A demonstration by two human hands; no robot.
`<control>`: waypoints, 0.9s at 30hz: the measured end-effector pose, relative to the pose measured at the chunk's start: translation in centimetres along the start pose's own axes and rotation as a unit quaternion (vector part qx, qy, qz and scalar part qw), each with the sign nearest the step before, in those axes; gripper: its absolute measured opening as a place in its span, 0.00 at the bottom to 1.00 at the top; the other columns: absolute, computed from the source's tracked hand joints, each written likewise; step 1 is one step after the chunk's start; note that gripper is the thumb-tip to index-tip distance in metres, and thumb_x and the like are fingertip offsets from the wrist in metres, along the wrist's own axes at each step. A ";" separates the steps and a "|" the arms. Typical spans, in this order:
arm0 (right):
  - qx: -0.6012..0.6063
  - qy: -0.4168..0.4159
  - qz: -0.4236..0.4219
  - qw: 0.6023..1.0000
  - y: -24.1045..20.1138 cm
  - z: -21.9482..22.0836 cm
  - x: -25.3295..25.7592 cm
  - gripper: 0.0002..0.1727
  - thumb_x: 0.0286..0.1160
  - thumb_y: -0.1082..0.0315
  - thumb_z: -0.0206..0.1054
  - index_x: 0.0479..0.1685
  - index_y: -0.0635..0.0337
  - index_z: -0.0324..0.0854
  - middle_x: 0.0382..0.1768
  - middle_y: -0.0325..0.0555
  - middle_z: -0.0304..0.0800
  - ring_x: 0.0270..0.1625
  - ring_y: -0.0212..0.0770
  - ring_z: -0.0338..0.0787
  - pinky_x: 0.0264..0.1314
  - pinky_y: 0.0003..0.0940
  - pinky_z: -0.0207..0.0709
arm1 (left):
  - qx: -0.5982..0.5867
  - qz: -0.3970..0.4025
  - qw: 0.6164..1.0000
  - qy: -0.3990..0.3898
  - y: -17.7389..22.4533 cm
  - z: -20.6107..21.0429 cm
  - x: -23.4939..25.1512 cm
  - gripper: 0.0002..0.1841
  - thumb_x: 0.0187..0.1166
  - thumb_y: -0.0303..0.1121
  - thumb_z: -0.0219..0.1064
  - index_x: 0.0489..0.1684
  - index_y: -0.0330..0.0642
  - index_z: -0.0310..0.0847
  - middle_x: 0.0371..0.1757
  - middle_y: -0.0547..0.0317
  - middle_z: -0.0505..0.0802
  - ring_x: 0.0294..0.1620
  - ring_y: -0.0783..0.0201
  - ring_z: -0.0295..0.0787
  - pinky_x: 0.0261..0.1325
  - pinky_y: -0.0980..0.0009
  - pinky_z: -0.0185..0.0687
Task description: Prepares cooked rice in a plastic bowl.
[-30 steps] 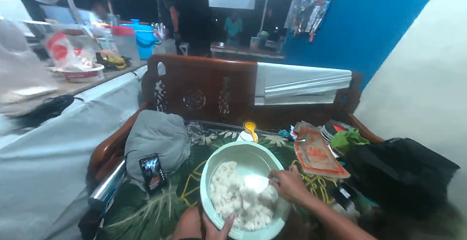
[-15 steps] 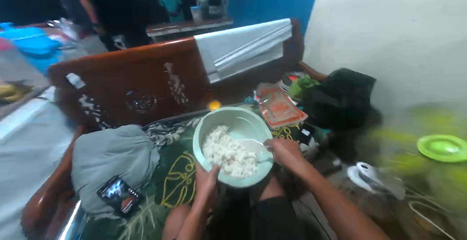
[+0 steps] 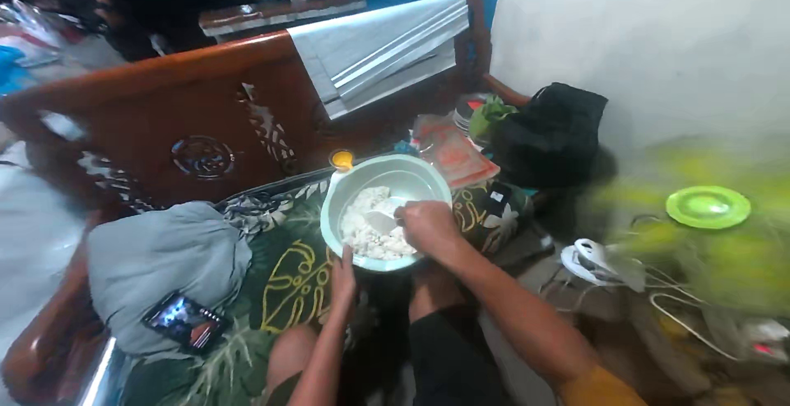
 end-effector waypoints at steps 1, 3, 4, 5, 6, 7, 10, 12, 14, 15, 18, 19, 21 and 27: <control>-0.002 -0.004 -0.033 0.999 -1.7 0.8 0.5 0.17 0.85 0.61 0.58 0.61 0.51 0.89 0.55 0.56 0.93 0.57 0.61 0.92 0.55 0.65 0.82 | -0.012 -0.023 0.999 -0.019 -0.7 0.2 -1.0 0.40 0.90 0.65 0.38 0.82 0.38 0.68 0.63 0.37 0.87 0.55 0.47 0.89 0.53 0.46 0.87; -0.010 -0.025 -0.067 0.997 -3.4 4.2 1.7 0.16 0.84 0.61 0.58 0.60 0.53 0.87 0.53 0.58 0.92 0.54 0.62 0.92 0.52 0.65 0.82 | -0.045 -0.056 0.993 -0.089 -2.7 0.2 -2.7 0.38 0.91 0.63 0.39 0.84 0.40 0.66 0.68 0.36 0.86 0.55 0.43 0.92 0.50 0.43 0.92; -0.011 -0.045 -0.058 0.997 -3.0 6.2 2.4 0.16 0.83 0.63 0.58 0.61 0.55 0.86 0.54 0.60 0.91 0.55 0.64 0.91 0.54 0.65 0.80 | -0.041 -0.047 0.992 -0.114 -3.3 -0.4 -3.6 0.33 0.94 0.57 0.44 0.83 0.39 0.67 0.67 0.37 0.86 0.55 0.44 0.93 0.51 0.45 0.93; -0.006 -0.061 -0.032 0.998 -1.6 7.7 3.1 0.16 0.82 0.65 0.59 0.62 0.57 0.86 0.56 0.62 0.90 0.58 0.66 0.90 0.57 0.67 0.79 | -0.026 -0.029 0.991 -0.129 -3.7 -1.4 -4.6 0.27 0.94 0.49 0.51 0.81 0.38 0.69 0.68 0.39 0.87 0.57 0.47 0.94 0.53 0.48 0.94; 0.002 -0.066 0.002 0.998 0.3 8.5 3.8 0.17 0.81 0.65 0.60 0.63 0.57 0.86 0.57 0.63 0.90 0.60 0.67 0.89 0.60 0.69 0.78 | -0.015 -0.009 0.992 -0.129 -3.9 -3.0 -5.5 0.24 0.91 0.44 0.58 0.79 0.39 0.72 0.68 0.43 0.88 0.59 0.49 0.94 0.54 0.50 0.94; 0.006 -0.062 0.037 0.997 2.4 8.5 4.4 0.17 0.81 0.65 0.61 0.63 0.56 0.86 0.58 0.64 0.91 0.62 0.67 0.89 0.62 0.70 0.77 | -0.016 0.008 0.993 -0.115 -3.9 -5.1 -6.5 0.23 0.90 0.41 0.61 0.79 0.40 0.73 0.69 0.46 0.88 0.60 0.51 0.93 0.56 0.52 0.94; -0.015 -0.062 0.115 0.991 6.9 6.3 5.3 0.18 0.82 0.65 0.61 0.66 0.58 0.85 0.61 0.65 0.89 0.66 0.67 0.87 0.66 0.71 0.76 | -0.065 0.039 0.997 -0.008 -4.5 -13.2 -9.4 0.21 0.93 0.40 0.54 0.78 0.38 0.73 0.70 0.48 0.90 0.57 0.52 0.95 0.54 0.53 0.95; -0.028 -0.054 0.134 0.989 8.9 5.5 5.6 0.16 0.82 0.66 0.61 0.63 0.59 0.86 0.61 0.65 0.90 0.66 0.68 0.87 0.65 0.72 0.76 | -0.082 0.028 0.992 0.093 -5.9 -18.7 -11.0 0.22 0.93 0.41 0.53 0.76 0.34 0.72 0.67 0.44 0.90 0.55 0.50 0.95 0.52 0.52 0.95; -0.045 -0.035 0.148 0.987 9.7 3.9 5.7 0.14 0.83 0.66 0.62 0.58 0.60 0.88 0.57 0.64 0.91 0.63 0.67 0.89 0.61 0.70 0.78 | -0.048 0.001 0.985 0.168 -8.2 -23.1 -11.4 0.23 0.93 0.43 0.54 0.74 0.32 0.72 0.65 0.42 0.89 0.55 0.52 0.94 0.51 0.54 0.93; -0.056 -0.020 0.147 0.987 9.7 3.0 5.7 0.13 0.82 0.67 0.63 0.54 0.61 0.89 0.54 0.63 0.92 0.60 0.66 0.90 0.59 0.69 0.79 | -0.024 -0.009 0.982 0.187 -9.5 -24.6 -11.3 0.24 0.92 0.44 0.56 0.74 0.32 0.73 0.64 0.41 0.89 0.56 0.52 0.93 0.53 0.52 0.92; -0.100 0.046 0.095 0.989 7.8 0.0 5.9 0.09 0.77 0.63 0.69 0.45 0.57 0.91 0.42 0.59 0.94 0.50 0.64 0.93 0.50 0.68 0.81 | 0.086 0.019 0.980 0.176 -11.1 -25.8 -9.8 0.24 0.90 0.45 0.60 0.68 0.32 0.78 0.58 0.40 0.91 0.55 0.50 0.93 0.56 0.48 0.90; -0.118 0.056 0.075 0.989 6.6 -1.4 6.1 0.08 0.77 0.62 0.70 0.44 0.55 0.92 0.40 0.58 0.94 0.48 0.63 0.93 0.48 0.68 0.81 | 0.144 0.049 0.977 0.151 -11.0 -25.3 -8.7 0.23 0.89 0.46 0.60 0.65 0.33 0.81 0.56 0.41 0.92 0.53 0.50 0.93 0.56 0.47 0.90; -0.149 0.075 0.028 0.986 3.4 -3.8 6.2 0.07 0.74 0.63 0.72 0.39 0.55 0.92 0.36 0.58 0.93 0.44 0.64 0.93 0.42 0.68 0.81 | 0.292 0.133 0.943 0.088 -11.3 -23.7 -5.8 0.22 0.88 0.46 0.62 0.59 0.35 0.88 0.52 0.42 0.95 0.54 0.47 0.94 0.62 0.41 0.86; -0.128 0.014 -0.122 0.984 -2.0 4.8 12.0 0.04 0.71 0.70 0.72 0.38 0.59 0.92 0.39 0.55 0.94 0.49 0.61 0.93 0.50 0.64 0.85 | 0.495 0.331 0.761 0.258 -14.7 -20.4 -0.5 0.36 0.85 0.61 0.51 0.12 0.40 0.81 0.20 0.47 0.89 0.27 0.45 0.91 0.32 0.45 0.84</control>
Point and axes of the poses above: each hand's wrist, its own x-axis towards the middle knuckle, its own z-axis out of the palm, y = z × x, the point moved 6 cm from there along x, towards the middle knuckle
